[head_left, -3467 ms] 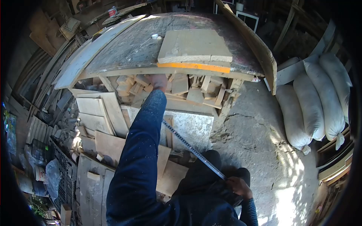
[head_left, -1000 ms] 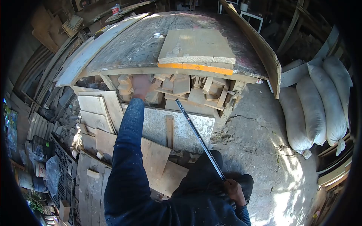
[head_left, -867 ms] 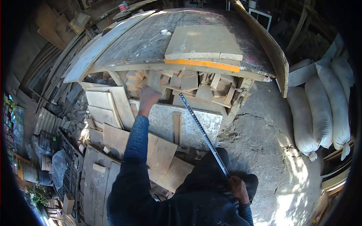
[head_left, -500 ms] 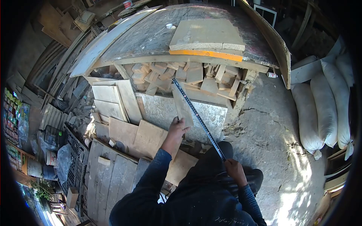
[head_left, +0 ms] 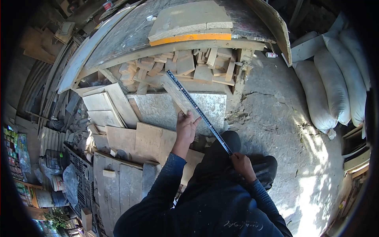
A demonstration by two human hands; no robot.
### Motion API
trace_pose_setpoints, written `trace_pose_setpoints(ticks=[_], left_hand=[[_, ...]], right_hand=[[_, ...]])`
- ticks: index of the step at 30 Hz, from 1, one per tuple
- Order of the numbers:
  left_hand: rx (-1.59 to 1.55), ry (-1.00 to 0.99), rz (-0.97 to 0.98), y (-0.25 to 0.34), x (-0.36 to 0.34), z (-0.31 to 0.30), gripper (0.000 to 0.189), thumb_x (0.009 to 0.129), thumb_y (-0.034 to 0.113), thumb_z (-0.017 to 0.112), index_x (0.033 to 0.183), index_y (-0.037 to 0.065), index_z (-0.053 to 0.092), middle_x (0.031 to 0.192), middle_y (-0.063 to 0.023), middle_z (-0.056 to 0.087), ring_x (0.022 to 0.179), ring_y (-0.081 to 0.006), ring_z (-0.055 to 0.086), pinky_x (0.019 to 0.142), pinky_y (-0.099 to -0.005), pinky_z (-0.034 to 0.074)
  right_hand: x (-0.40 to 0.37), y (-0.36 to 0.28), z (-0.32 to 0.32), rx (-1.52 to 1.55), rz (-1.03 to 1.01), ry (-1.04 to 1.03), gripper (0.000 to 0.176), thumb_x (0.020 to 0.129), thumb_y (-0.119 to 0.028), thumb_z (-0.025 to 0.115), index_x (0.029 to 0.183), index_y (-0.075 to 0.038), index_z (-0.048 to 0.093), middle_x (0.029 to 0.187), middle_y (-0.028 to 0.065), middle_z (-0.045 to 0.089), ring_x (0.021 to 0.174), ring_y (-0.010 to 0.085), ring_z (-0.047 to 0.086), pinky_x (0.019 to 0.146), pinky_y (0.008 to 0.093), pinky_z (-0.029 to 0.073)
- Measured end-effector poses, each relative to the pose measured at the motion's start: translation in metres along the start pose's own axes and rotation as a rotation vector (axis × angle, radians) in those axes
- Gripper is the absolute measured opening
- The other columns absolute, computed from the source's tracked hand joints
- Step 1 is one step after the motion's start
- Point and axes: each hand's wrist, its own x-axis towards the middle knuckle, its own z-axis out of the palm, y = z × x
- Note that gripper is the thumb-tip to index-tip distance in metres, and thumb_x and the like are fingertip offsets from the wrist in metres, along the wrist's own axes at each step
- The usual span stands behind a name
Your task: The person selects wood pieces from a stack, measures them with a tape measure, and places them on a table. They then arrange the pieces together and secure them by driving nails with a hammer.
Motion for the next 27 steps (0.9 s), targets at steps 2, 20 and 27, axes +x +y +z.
trace_pose_setpoints(ticks=[2,20,27], left_hand=[[-0.009,0.008,0.014,0.001,0.001,0.003,0.028,0.102,0.013,0.062,0.127,0.013,0.05,0.129,-0.0064,0.058,0.122,-0.0245,0.058,0.108,-0.0576,0.047],[0.6,0.092,0.283,0.096,0.098,0.009,0.041,0.104,0.032,0.06,0.133,0.004,0.051,0.12,-0.0103,0.06,0.103,-0.0218,0.065,0.078,-0.0348,0.063],[0.812,0.122,0.678,0.142,0.213,0.053,0.031,0.096,0.008,0.066,0.123,-0.004,0.058,0.108,-0.0101,0.067,0.095,-0.0167,0.066,0.081,-0.0295,0.057]], right_hand=[[0.002,-0.002,0.002,0.007,-0.002,0.031,0.029,0.096,-0.03,0.057,0.1,-0.006,0.073,0.094,0.0267,0.07,0.093,0.0474,0.067,0.082,0.0531,0.054],[-0.002,0.03,-0.02,-0.006,-0.091,0.049,0.028,0.096,-0.026,0.055,0.095,0.0,0.069,0.084,0.0261,0.066,0.08,0.0436,0.068,0.068,0.0471,0.051],[-0.021,0.04,-0.027,0.033,0.062,0.09,0.03,0.096,-0.025,0.054,0.097,0.0,0.071,0.09,0.0254,0.069,0.084,0.0417,0.069,0.072,0.0463,0.052]])
